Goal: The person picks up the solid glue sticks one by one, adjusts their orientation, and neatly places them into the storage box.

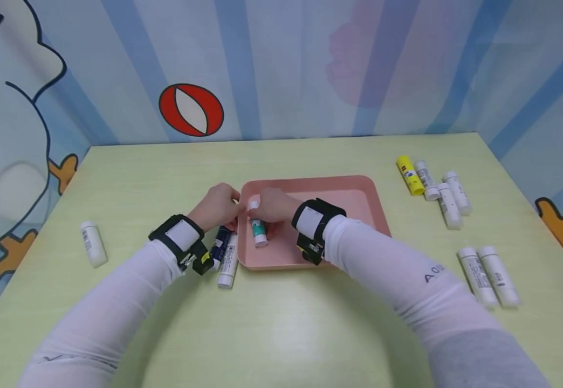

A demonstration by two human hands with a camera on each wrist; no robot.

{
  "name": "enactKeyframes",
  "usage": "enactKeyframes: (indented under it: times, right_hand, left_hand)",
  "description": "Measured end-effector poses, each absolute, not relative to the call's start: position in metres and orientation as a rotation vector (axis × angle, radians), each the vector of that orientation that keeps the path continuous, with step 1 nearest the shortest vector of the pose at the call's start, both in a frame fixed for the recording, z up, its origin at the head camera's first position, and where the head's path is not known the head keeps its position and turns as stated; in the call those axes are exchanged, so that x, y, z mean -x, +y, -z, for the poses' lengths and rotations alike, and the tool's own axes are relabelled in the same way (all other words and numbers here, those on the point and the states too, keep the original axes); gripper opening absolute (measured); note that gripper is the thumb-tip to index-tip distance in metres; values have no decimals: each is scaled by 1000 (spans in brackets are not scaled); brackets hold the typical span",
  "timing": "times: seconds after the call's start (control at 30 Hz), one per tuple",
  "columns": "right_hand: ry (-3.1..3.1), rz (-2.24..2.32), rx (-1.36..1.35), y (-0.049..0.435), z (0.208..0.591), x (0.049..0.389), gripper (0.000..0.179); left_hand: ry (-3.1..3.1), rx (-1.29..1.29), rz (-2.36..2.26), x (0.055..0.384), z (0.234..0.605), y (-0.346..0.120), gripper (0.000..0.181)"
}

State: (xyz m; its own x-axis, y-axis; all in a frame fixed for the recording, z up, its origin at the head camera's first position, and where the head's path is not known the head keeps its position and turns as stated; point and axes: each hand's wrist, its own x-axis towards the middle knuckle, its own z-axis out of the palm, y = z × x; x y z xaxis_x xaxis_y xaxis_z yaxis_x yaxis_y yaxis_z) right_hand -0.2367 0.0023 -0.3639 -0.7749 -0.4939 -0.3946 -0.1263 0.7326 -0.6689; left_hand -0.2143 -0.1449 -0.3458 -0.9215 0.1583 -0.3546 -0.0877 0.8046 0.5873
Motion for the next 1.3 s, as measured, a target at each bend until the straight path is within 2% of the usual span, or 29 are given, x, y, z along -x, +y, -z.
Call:
enactKeyframes:
  times: [0.27, 0.7, 0.93, 1.17, 1.3]
  right_hand:
    - [2275, 967, 441, 3, 359, 235, 34]
    - [2304, 844, 451, 16, 355, 240, 35]
    - [2235, 727, 577, 53, 335, 234, 37]
    - [2142, 613, 662, 103, 321, 239, 55]
    - [2140, 577, 658, 130, 311, 245, 60]
  left_hand:
    - [2615, -74, -880, 214, 346, -145, 26]
    - [2618, -2, -868, 219, 353, -145, 29]
    - [2608, -14, -888, 218, 351, -141, 28]
    - [2624, -30, -869, 218, 349, -137, 27]
    - [2621, -33, -866, 218, 348, -135, 27]
